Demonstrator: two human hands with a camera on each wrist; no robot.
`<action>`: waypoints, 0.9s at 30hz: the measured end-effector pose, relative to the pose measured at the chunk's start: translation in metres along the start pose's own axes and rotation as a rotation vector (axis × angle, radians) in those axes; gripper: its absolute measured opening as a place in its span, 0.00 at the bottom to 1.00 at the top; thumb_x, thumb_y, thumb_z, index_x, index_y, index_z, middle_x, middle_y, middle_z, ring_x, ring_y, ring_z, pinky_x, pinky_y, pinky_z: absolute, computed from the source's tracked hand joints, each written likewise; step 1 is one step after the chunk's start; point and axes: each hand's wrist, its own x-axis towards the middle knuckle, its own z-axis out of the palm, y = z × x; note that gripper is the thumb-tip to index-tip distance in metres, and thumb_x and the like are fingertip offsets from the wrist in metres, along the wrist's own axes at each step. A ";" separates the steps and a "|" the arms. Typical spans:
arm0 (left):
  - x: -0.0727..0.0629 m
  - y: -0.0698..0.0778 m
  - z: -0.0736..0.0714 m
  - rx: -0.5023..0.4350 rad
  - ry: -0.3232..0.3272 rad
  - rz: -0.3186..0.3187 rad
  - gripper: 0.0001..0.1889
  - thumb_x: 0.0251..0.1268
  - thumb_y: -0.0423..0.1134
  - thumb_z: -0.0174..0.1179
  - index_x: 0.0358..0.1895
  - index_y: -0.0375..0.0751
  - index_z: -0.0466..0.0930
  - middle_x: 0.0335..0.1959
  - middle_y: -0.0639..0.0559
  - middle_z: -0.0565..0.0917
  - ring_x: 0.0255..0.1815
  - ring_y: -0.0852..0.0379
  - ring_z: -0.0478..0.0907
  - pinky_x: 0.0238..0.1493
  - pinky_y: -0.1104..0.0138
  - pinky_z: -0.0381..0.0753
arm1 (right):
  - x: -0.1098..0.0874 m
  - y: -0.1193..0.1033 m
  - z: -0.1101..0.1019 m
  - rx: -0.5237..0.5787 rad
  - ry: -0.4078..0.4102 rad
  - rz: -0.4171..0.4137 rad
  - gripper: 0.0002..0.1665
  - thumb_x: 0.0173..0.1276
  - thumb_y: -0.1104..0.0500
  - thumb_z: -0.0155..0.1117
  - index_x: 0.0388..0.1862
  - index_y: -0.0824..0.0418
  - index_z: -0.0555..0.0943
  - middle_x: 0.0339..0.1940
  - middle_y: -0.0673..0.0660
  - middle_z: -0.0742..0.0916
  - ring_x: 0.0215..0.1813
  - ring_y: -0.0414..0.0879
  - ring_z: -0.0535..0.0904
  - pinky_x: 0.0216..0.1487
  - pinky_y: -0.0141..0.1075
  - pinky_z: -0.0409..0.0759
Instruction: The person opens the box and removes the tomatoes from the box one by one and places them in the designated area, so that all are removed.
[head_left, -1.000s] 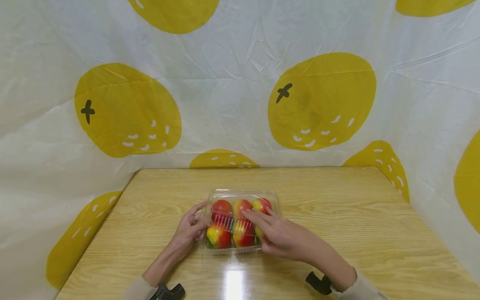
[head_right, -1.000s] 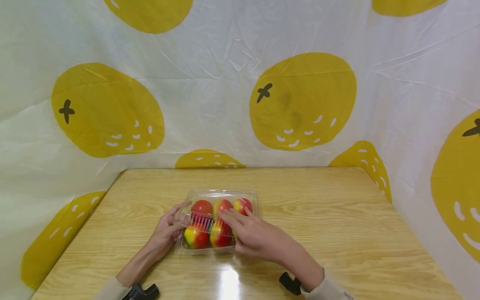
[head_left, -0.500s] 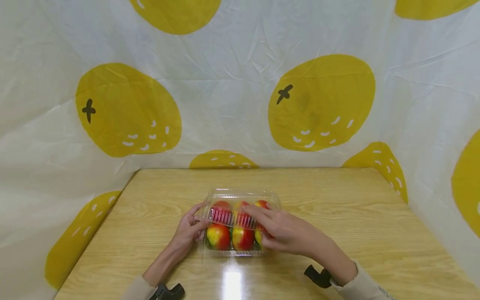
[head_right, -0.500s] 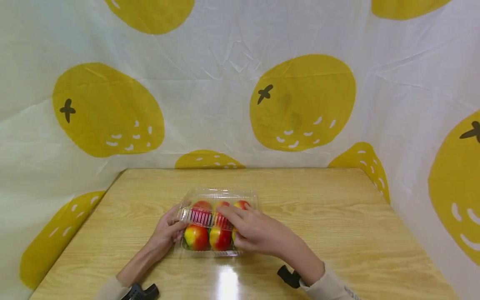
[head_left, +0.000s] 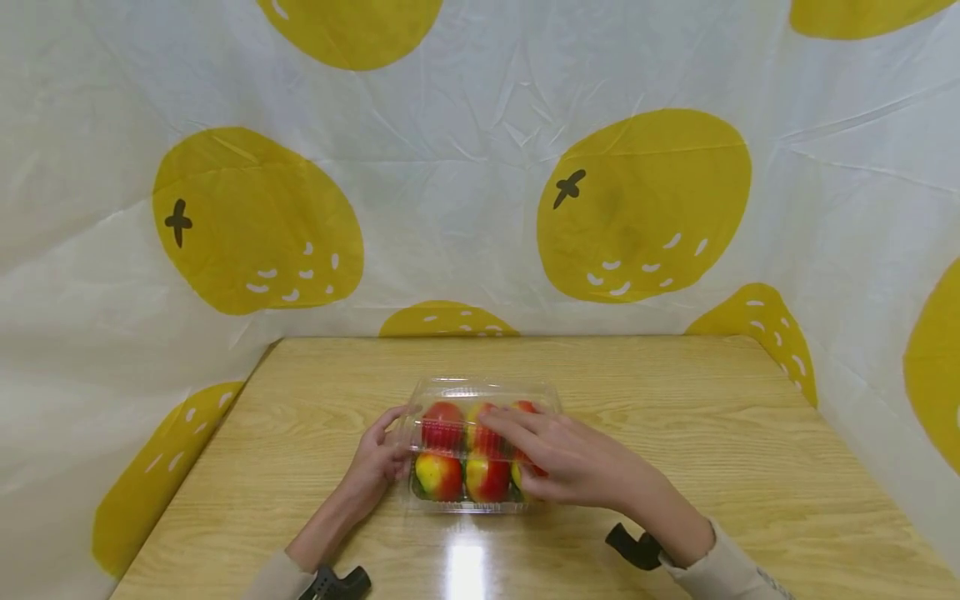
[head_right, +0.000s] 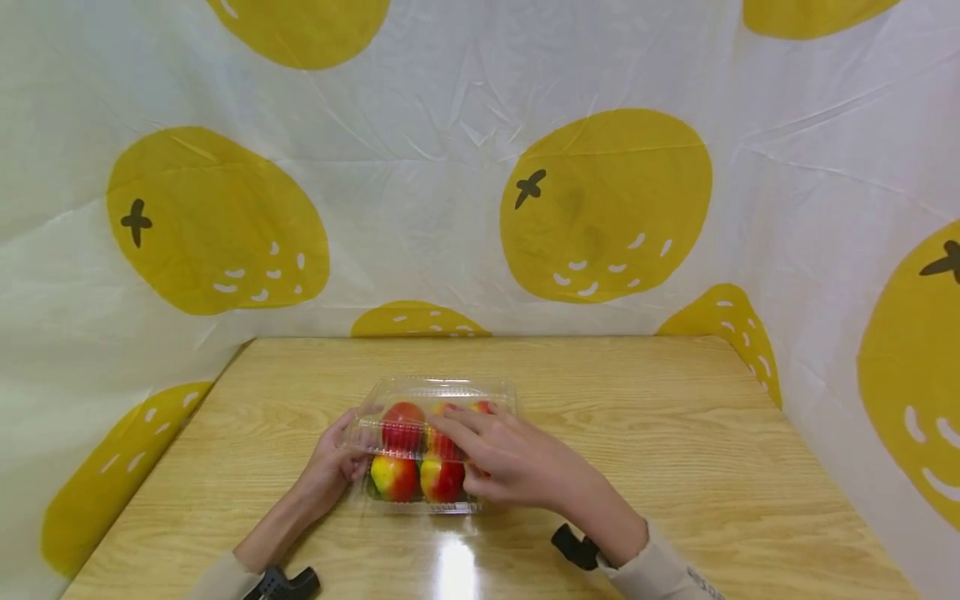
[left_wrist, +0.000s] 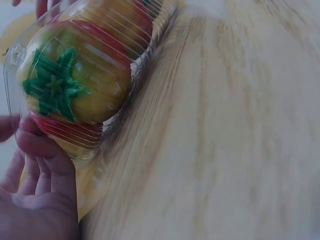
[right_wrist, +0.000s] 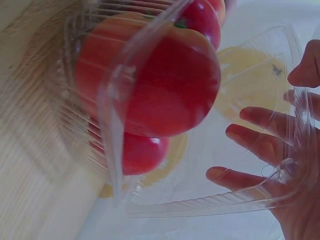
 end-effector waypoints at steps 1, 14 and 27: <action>0.001 0.000 0.001 -0.002 0.015 -0.004 0.25 0.70 0.27 0.53 0.69 0.42 0.69 0.31 0.60 0.82 0.20 0.65 0.68 0.22 0.75 0.68 | 0.001 0.000 -0.001 -0.005 -0.001 0.001 0.46 0.59 0.65 0.63 0.79 0.61 0.66 0.73 0.59 0.79 0.60 0.51 0.85 0.65 0.62 0.78; 0.004 -0.001 0.003 -0.035 0.102 -0.001 0.27 0.73 0.29 0.54 0.73 0.29 0.65 0.35 0.58 0.82 0.23 0.67 0.71 0.23 0.76 0.71 | 0.012 0.000 -0.011 0.002 -0.028 0.049 0.44 0.57 0.64 0.63 0.77 0.58 0.68 0.68 0.54 0.83 0.35 0.40 0.79 0.58 0.52 0.85; 0.003 -0.003 -0.001 -0.078 0.056 0.022 0.23 0.74 0.28 0.53 0.70 0.43 0.70 0.32 0.60 0.83 0.20 0.67 0.72 0.20 0.76 0.69 | 0.021 0.002 -0.022 0.017 -0.070 0.141 0.36 0.61 0.60 0.63 0.70 0.56 0.72 0.52 0.50 0.88 0.31 0.35 0.70 0.45 0.36 0.81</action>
